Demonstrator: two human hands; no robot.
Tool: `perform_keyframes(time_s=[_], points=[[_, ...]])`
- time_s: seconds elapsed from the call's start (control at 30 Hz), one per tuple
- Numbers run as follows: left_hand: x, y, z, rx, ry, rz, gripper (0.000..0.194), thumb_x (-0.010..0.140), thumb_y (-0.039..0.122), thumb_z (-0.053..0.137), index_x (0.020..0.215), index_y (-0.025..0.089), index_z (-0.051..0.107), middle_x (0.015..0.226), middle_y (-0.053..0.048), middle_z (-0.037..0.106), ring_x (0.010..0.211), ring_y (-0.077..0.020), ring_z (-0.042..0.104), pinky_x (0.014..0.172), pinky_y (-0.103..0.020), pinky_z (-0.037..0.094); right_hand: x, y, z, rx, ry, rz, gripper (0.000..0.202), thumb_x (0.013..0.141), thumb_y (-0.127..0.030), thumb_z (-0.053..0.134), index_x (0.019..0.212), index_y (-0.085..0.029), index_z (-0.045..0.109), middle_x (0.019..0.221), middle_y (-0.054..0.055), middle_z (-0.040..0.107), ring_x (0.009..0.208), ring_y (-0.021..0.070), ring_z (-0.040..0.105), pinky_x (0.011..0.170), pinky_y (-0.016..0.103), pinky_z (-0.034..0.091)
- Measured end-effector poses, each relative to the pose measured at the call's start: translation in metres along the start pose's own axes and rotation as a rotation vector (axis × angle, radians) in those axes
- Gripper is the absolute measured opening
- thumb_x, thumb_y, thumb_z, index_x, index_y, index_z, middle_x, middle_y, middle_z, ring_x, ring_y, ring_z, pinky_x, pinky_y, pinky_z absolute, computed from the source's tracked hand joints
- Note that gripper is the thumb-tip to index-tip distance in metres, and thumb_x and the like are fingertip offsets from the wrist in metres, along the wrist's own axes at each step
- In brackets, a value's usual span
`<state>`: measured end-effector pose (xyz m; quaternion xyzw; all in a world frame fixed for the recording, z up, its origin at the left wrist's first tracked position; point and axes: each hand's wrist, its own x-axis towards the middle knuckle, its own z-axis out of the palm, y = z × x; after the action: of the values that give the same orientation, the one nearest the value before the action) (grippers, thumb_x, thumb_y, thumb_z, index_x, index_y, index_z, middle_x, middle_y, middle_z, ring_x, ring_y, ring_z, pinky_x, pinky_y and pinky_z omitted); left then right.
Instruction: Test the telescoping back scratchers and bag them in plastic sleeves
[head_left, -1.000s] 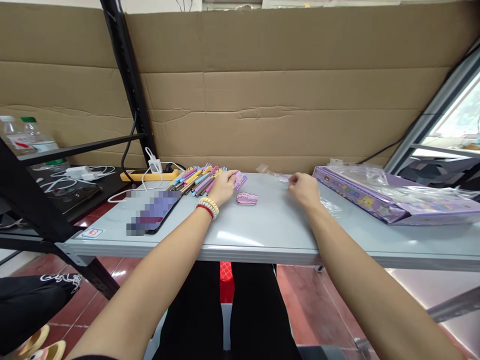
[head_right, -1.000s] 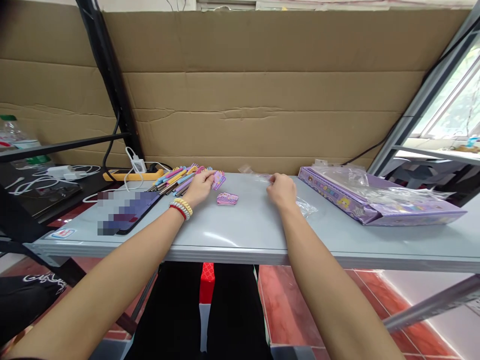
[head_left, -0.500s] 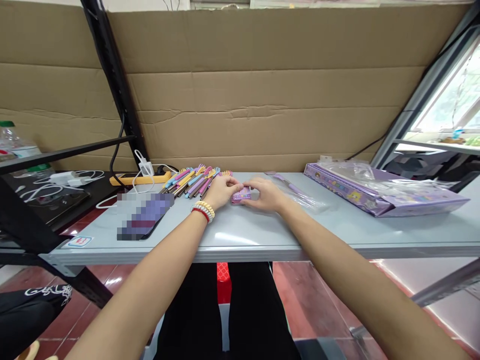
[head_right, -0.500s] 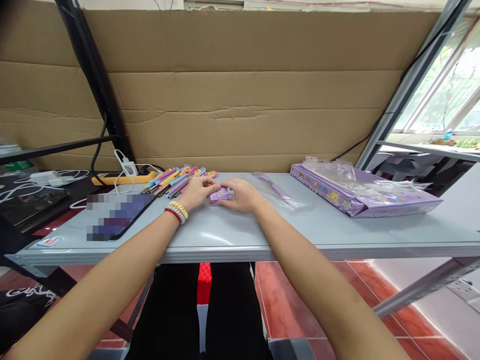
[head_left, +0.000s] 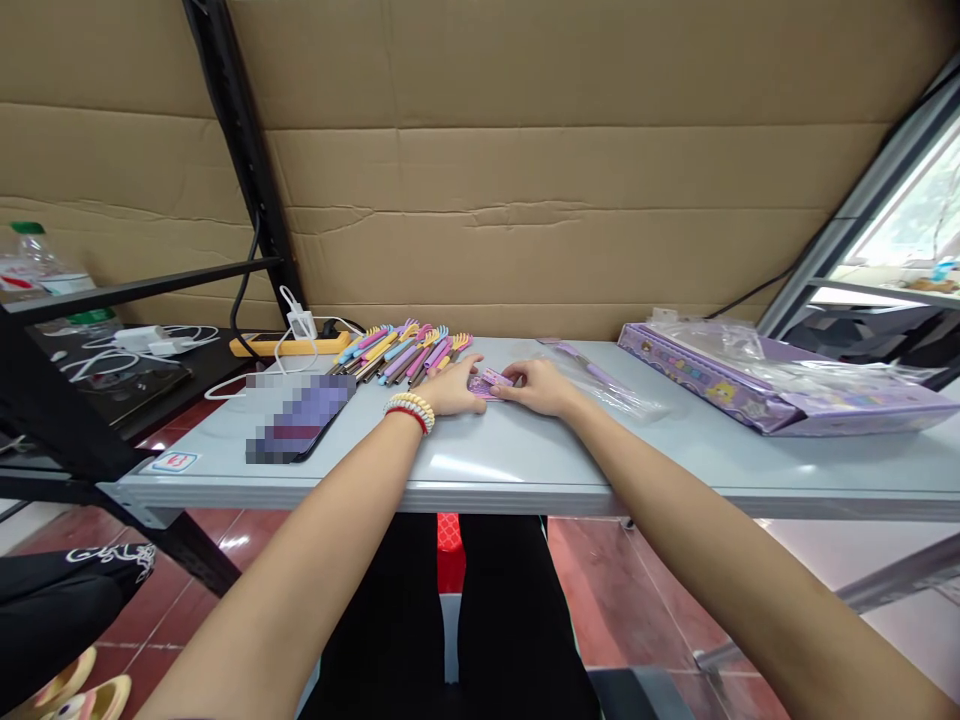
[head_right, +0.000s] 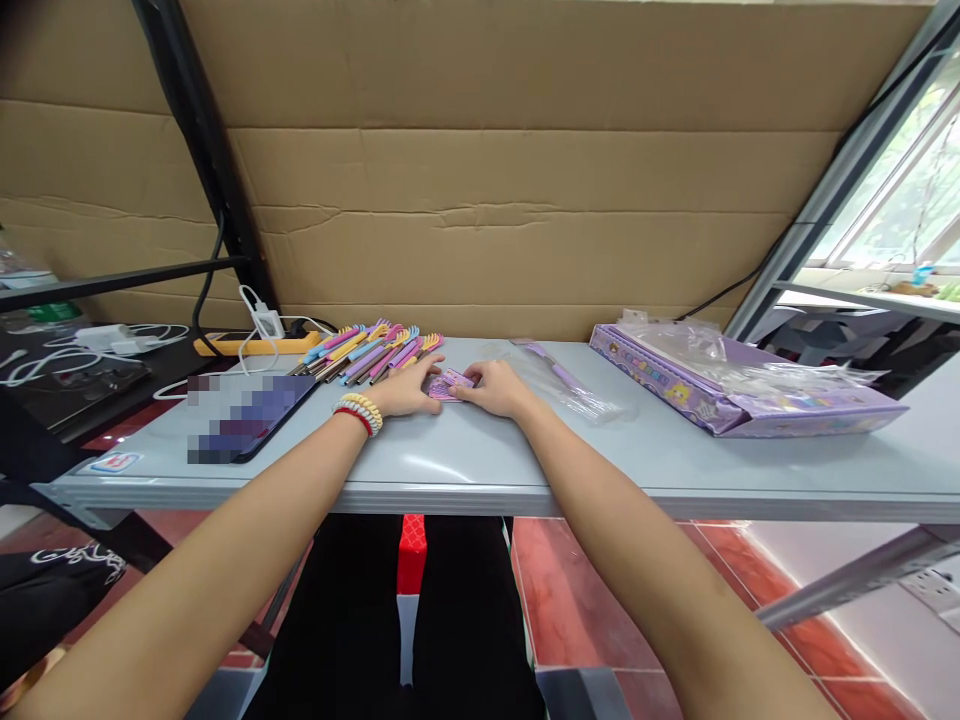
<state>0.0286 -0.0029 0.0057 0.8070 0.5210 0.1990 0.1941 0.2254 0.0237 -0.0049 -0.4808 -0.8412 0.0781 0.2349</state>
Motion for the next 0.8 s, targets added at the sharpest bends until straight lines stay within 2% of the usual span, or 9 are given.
perform_keyframes(time_s=[0.17,0.33,0.47,0.57,0.8], points=[[0.000,0.002,0.002,0.047,0.028,-0.008,0.084,0.065,0.034,0.062,0.142,0.018,0.033,0.132,-0.015,0.055,0.126,-0.0335,0.045,0.107,-0.045,0.025,0.000,0.000,0.001,0.006,-0.012,-0.016,0.048,0.075,-0.060,0.059,0.097,-0.018,0.072,0.083,0.006,0.070,0.072,0.0191,0.060,0.063,0.029,0.041],[0.003,-0.003,0.004,0.017,0.058,0.013,0.076,0.065,0.030,0.063,0.137,0.018,0.041,0.126,-0.014,0.060,0.121,-0.0328,0.049,0.107,-0.047,0.024,-0.001,-0.001,0.001,0.027,-0.004,-0.059,0.058,0.067,-0.057,0.069,0.108,-0.016,0.068,0.090,0.008,0.070,0.074,0.0184,0.061,0.064,0.028,0.043],[0.003,-0.004,0.003,-0.011,0.069,0.025,0.072,0.065,0.028,0.065,0.132,0.016,0.045,0.122,-0.014,0.063,0.116,-0.0317,0.054,0.106,-0.047,0.027,-0.002,-0.002,-0.001,0.046,-0.032,-0.075,0.044,0.070,-0.048,0.069,0.102,-0.018,0.070,0.081,0.004,0.068,0.068,0.0166,0.058,0.064,0.028,0.042],[0.003,-0.007,0.002,-0.025,0.059,0.050,0.072,0.067,0.028,0.065,0.134,0.016,0.044,0.122,-0.013,0.063,0.115,-0.0293,0.055,0.101,-0.041,0.035,-0.003,-0.003,-0.003,0.050,-0.061,-0.081,0.038,0.072,-0.044,0.066,0.101,-0.019,0.071,0.074,0.002,0.066,0.066,0.0160,0.056,0.064,0.028,0.041],[0.004,-0.013,0.004,-0.131,0.072,0.080,0.068,0.066,0.027,0.071,0.129,0.019,0.048,0.116,-0.011,0.066,0.109,-0.0252,0.059,0.096,-0.036,0.041,-0.003,-0.001,-0.004,0.070,-0.095,-0.088,0.034,0.074,-0.035,0.066,0.105,-0.020,0.071,0.079,0.002,0.066,0.070,0.0155,0.055,0.068,0.028,0.043]])
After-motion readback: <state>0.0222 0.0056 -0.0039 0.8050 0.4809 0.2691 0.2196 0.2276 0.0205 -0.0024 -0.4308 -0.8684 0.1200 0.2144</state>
